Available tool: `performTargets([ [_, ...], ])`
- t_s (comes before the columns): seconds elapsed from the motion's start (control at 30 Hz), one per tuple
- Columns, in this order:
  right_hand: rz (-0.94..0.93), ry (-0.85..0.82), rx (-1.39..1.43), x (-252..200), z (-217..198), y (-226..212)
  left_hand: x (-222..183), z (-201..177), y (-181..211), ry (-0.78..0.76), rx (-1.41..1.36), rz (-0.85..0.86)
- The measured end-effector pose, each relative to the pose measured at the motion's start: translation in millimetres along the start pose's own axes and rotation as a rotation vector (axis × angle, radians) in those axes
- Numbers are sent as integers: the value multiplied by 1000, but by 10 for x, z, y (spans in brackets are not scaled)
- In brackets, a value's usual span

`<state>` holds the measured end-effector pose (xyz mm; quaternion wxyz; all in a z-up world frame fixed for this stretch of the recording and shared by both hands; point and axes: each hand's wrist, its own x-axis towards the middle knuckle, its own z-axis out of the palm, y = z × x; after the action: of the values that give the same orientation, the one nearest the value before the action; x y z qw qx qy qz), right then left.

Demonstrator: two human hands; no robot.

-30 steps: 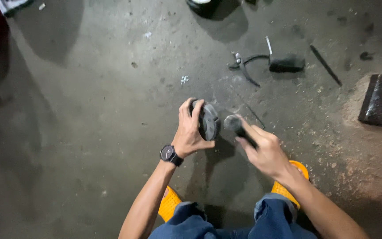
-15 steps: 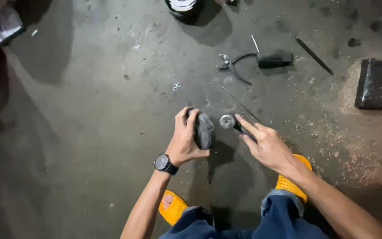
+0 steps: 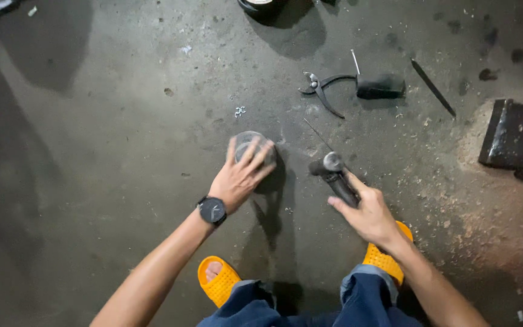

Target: The person sits on the workshop floor cleaning and reassembling a motorcycle clutch hub. They scrape residue from the hub with a small tool, tap components with a hammer, fit the clutch shoes into the hub, then stand and carry the assembled part and a power tool across the workshop.

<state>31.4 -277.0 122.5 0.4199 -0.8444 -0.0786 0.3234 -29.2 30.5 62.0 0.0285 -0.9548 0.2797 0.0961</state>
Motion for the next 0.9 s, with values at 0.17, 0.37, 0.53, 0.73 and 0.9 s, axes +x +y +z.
performTargets([
  [0.17, 66, -23, -18, 30, 96, 42, 308, -348, 141, -144, -425, -754],
  [0.37, -466, 98, -9, 182, -9, -175, 246, -47, 136, 21, -707, -950],
  [0.53, -481, 27, -148, 189, 10, -164, -31, -72, 148, 288, -861, -631],
  [0.73, -629, -23, -367, 240, -37, -408, -47, -273, 86, 282, -872, -482],
  [0.9, -784, 10, -278, 16, -233, -715, -54, -228, 101, 263, -885, -442],
])
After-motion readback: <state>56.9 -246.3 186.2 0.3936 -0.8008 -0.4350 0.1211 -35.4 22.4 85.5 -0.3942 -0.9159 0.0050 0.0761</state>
